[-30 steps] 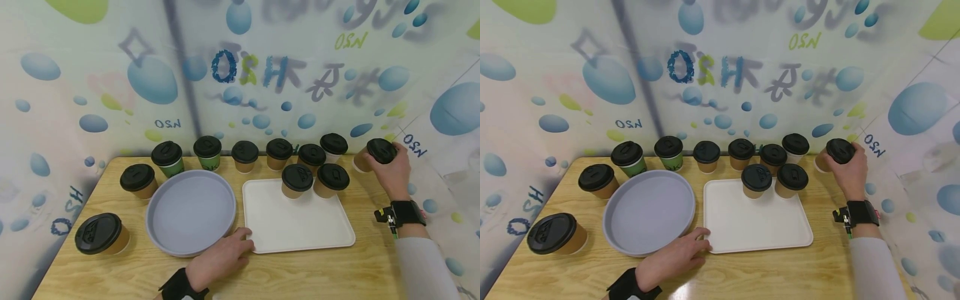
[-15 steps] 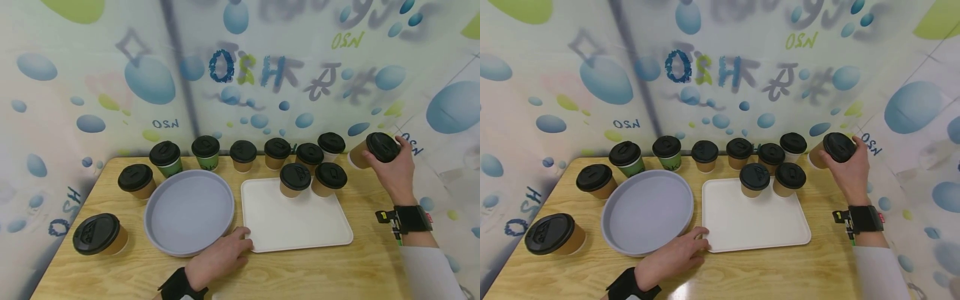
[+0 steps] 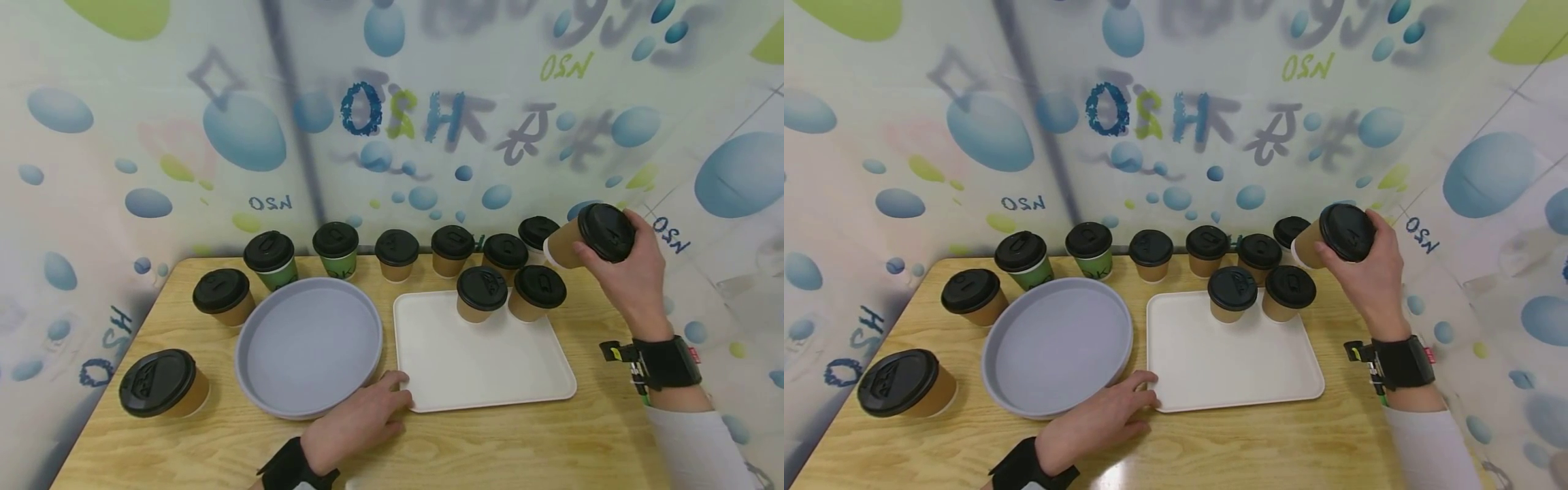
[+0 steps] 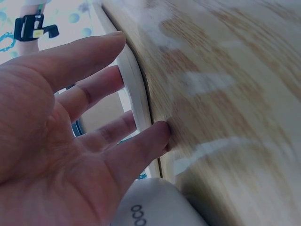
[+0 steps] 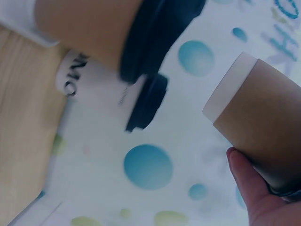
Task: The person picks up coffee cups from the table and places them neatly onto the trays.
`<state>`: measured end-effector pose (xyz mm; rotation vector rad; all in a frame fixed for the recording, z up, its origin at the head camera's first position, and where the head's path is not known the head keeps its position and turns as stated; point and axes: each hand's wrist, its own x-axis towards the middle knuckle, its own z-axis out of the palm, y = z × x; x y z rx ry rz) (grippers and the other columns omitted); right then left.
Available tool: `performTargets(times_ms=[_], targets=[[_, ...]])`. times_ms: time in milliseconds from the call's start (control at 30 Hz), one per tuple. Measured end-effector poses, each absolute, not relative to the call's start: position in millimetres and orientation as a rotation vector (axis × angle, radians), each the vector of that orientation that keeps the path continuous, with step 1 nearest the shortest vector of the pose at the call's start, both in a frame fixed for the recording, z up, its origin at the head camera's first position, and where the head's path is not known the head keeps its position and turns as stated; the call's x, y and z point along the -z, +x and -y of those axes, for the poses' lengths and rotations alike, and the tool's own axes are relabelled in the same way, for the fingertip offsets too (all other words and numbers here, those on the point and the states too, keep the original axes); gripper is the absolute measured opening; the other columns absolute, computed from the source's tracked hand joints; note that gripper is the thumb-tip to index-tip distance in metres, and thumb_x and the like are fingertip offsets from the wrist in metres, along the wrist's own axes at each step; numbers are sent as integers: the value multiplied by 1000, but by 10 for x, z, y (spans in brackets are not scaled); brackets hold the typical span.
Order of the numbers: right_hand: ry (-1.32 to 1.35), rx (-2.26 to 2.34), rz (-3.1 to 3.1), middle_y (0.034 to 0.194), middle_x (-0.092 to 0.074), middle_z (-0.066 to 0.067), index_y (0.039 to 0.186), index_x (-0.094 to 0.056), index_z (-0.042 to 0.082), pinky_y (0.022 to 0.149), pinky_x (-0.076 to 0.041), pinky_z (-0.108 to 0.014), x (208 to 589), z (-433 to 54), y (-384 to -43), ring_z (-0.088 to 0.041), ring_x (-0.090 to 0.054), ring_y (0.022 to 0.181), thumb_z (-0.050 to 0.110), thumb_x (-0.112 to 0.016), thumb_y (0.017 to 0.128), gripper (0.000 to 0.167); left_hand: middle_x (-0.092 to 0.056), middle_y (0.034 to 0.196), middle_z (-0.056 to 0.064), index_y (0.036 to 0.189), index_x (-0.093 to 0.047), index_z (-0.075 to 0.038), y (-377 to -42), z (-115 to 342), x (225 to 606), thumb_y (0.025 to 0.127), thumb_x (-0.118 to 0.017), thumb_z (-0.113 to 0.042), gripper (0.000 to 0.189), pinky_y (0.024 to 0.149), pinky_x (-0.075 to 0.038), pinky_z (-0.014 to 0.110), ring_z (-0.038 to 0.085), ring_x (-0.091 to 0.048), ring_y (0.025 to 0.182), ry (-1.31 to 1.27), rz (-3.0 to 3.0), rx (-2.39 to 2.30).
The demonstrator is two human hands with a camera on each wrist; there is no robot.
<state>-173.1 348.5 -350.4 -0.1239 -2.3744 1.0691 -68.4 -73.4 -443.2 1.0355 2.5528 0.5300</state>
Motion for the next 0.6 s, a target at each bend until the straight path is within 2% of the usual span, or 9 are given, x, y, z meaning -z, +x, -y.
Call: performTargets(times_ms=[200,333,400,433,600], targets=[[-73,-1114,2370,157,-42,-15,161,-34,13,115,-34,-49,3429,-3309,-1701,-38,-44,139,26,-81,88,88,-55,136,4,114,-72,-21,-683,729,4431,93,-80,-22,23,87,-54,21,7,-61,109,1036,-2554,-520],[-30,-1122,2367,155,-45,-13,160,-36,15,112,-35,-37,3383,-3174,-1675,-36,-46,136,27,-83,87,88,-55,136,4,113,-72,-21,-681,728,4429,93,-80,-22,22,87,-54,21,7,-61,109,1031,-2554,-526],[-1,-1129,2364,154,-47,-13,159,-37,16,110,-36,-35,3360,-3096,-1660,-36,-47,135,27,-84,86,87,-55,136,4,113,-72,-21,-679,729,4431,93,-80,-22,22,86,-54,21,7,-61,109,1030,-2553,-532],[16,-1127,2366,153,-47,-13,159,-38,16,110,-37,-36,3350,-3057,-1653,-36,-48,134,27,-84,86,87,-55,136,4,113,-72,-21,-680,729,4433,93,-80,-22,22,86,-54,21,7,-61,109,1032,-2553,-534],[119,-1141,2387,153,-46,-17,160,-36,15,109,-38,-56,3322,-2856,-1629,-39,-47,134,29,-84,86,89,-55,136,4,112,-72,-21,-678,729,4447,92,-81,-21,22,85,-53,20,7,-60,108,1057,-2567,-533]])
